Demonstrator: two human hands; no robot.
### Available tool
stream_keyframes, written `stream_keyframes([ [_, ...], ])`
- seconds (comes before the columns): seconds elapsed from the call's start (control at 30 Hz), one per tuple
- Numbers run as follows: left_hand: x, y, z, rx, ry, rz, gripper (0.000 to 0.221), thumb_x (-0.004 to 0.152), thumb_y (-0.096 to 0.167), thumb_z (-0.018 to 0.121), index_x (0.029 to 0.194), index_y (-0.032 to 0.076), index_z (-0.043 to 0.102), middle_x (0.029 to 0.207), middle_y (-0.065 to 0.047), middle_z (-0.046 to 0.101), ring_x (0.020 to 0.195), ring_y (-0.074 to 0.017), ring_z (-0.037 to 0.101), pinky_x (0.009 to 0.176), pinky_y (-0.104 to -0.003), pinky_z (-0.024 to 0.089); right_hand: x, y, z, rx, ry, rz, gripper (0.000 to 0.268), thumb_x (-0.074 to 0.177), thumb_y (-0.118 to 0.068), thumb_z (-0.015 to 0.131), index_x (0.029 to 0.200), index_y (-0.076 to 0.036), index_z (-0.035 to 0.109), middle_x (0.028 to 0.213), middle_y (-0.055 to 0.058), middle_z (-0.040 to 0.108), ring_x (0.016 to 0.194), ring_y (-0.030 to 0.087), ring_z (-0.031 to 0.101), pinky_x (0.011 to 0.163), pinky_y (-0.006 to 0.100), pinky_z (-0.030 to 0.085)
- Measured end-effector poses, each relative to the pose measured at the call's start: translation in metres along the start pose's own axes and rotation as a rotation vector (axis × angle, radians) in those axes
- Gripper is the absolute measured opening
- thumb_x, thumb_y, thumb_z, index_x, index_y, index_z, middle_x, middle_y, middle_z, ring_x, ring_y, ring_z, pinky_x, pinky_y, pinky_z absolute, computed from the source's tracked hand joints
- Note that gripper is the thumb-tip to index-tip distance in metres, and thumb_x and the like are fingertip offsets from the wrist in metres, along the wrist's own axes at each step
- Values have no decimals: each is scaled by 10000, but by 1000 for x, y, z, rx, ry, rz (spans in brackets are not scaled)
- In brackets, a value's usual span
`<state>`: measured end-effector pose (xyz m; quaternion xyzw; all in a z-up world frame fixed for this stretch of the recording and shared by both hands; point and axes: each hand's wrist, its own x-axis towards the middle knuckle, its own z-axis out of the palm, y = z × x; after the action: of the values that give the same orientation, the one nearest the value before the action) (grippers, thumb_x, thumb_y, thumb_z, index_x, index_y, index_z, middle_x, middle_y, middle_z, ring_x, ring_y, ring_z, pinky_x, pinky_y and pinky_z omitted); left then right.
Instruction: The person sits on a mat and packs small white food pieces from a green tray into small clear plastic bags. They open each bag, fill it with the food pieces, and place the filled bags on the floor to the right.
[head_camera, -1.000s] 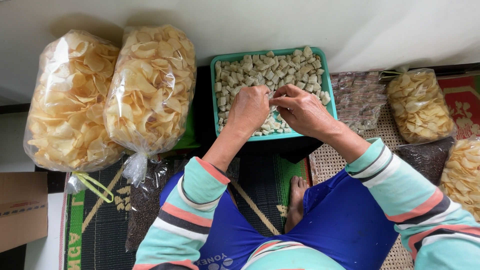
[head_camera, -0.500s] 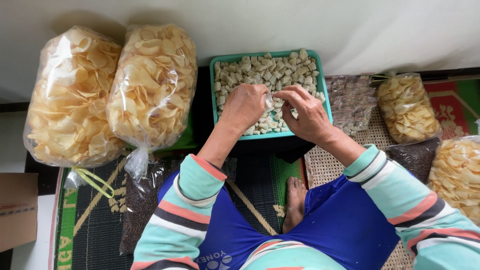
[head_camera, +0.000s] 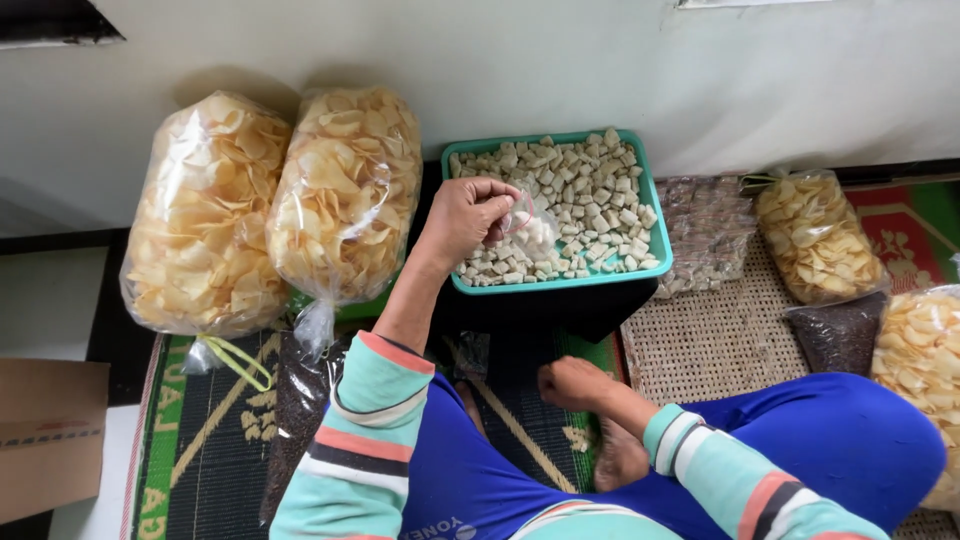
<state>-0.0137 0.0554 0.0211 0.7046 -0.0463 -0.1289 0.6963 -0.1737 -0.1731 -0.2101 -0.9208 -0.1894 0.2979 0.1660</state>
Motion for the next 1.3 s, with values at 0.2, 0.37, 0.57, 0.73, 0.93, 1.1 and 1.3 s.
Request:
stream_keyframes([
  [0.2, -21, 22, -6, -53, -61, 13, 128, 923, 46, 663, 976, -1, 769, 626, -91, 662, 468, -137, 617, 433, -252, 534, -18, 17, 66, -105, -456, 350, 342, 857, -465, 750, 973, -145, 779, 1029, 86, 771, 1066, 281, 724, 1090, 524, 343],
  [0.37, -19, 3, -5, 795, 101, 255, 247, 933, 240, 599, 1038, 174, 812, 798, -29, 789, 652, -240, 690, 576, -433, 498, -25, 7, 123, 16, -536, 411, 578, 773, -478, 843, 1135, -46, 711, 1063, 111, 759, 917, 284, 747, 579, 400, 625],
  [0.57, -27, 10, -10, 821, 83, 348, 277, 938, 195, 569, 1041, 137, 819, 497, -16, 582, 451, -190, 500, 475, -382, 394, -2, 26, 172, -120, -447, 332, 578, 643, -281, 933, 1127, -58, 709, 1161, 148, 716, 1103, 299, 705, 957, 346, 585],
  [0.73, -18, 0, -15, 828, 98, 340, 314, 933, 215, 529, 1061, 127, 802, 690, -35, 741, 614, -233, 665, 550, -409, 497, 12, 42, 190, -52, -447, 375, 199, 829, -1, 674, 1026, -19, 697, 1089, 175, 729, 1046, 329, 723, 881, 376, 614],
  [0.93, -21, 9, -9, 680, 74, 279, 244, 976, 174, 594, 1126, 149, 784, 811, -128, 771, 824, -370, 740, 733, -512, 617, -9, 56, 264, -299, -294, 189, 209, 704, -225, 795, 850, -99, 715, 822, 125, 704, 813, 294, 718, 686, 401, 591],
  [1.1, -19, 7, -8, 689, 87, 281, 238, 982, 163, 594, 1125, 140, 784, 781, -126, 766, 794, -352, 745, 707, -497, 613, -16, 77, 337, -517, -96, 70, 102, 715, -240, 676, 617, -212, 693, 580, 75, 650, 573, 267, 689, 457, 422, 556],
  [1.3, -18, 8, -2, 664, 71, 276, 235, 988, 154, 598, 1131, 128, 782, 788, -134, 770, 777, -357, 746, 697, -491, 613, -36, 33, 329, -313, -184, 133, 85, 705, -271, 701, 709, -198, 744, 664, 76, 692, 669, 273, 718, 542, 428, 580],
])
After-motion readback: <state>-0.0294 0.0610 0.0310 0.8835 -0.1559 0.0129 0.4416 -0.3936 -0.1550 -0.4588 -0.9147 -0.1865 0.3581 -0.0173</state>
